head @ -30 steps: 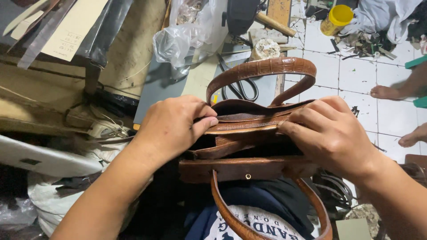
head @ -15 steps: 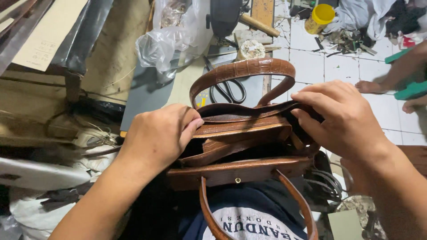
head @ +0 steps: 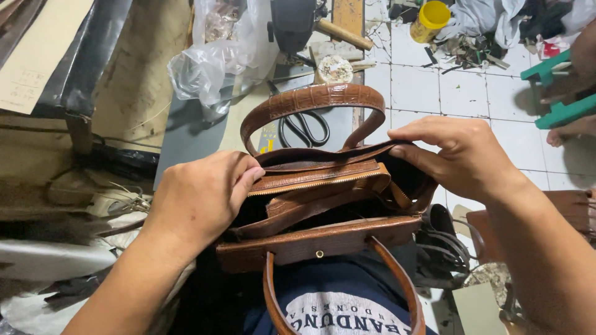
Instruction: The person holds a brown leather handbag and opens it to reveal the interior. They repeatedly open and close the zipper, inspect the inner lining and pockets, and adjust the bag's position while checking the construction.
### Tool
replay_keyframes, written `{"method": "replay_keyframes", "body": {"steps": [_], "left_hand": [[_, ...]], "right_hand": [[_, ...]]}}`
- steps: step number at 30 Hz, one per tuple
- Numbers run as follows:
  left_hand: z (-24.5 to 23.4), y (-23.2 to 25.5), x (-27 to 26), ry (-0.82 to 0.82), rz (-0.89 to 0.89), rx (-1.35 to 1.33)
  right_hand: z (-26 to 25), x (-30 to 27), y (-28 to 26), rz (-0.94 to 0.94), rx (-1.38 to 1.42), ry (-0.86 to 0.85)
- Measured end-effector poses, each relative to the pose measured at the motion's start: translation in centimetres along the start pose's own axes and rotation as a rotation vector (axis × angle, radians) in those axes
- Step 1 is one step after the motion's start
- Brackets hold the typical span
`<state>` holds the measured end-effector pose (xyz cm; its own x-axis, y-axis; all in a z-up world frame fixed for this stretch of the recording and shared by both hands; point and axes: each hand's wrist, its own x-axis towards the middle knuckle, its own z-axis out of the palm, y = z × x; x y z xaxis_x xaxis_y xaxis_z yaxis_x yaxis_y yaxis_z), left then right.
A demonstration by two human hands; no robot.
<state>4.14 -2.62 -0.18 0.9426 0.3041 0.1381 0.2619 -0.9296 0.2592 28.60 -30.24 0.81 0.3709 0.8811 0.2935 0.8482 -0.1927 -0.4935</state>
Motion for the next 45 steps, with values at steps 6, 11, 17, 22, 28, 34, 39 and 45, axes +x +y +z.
{"method": "replay_keyframes", "body": {"steps": [6, 11, 17, 22, 28, 34, 39, 45], "left_hand": [[-0.6, 0.3, 0.3, -0.078, -0.081, -0.039], [-0.4, 0.1, 0.2, -0.054, -0.084, -0.035], [-0.5, 0.1, 0.2, -0.03, -0.045, -0.043], [-0.1, -0.1, 0.3, -0.015, -0.041, 0.006], [-0.4, 0.2, 0.4, -0.062, -0.112, -0.005], [-0.7, 0.4, 0.9, -0.096, -0.155, 0.007], [-0.8, 0.7, 0.8, -0.109, -0.178, -0.017], [-1.3, 0.6, 0.6, -0.079, -0.127, 0.006]], "right_hand": [[-0.1, 0.1, -0.2, 0.031, -0.049, -0.005], [0.1, 0.3, -0.6, 0.169, 0.109, 0.002], [0.3, 0.3, -0.3, 0.185, 0.072, -0.006], [0.9, 0.2, 0.2, 0.123, 0.111, 0.042], [0.9, 0.3, -0.4, 0.084, 0.078, 0.03], [0.9, 0.3, 0.1, 0.029, -0.019, 0.03], [1.2, 0.2, 0.2, 0.013, -0.037, 0.022], [1.7, 0.3, 0.2, 0.043, 0.083, 0.148]]}}
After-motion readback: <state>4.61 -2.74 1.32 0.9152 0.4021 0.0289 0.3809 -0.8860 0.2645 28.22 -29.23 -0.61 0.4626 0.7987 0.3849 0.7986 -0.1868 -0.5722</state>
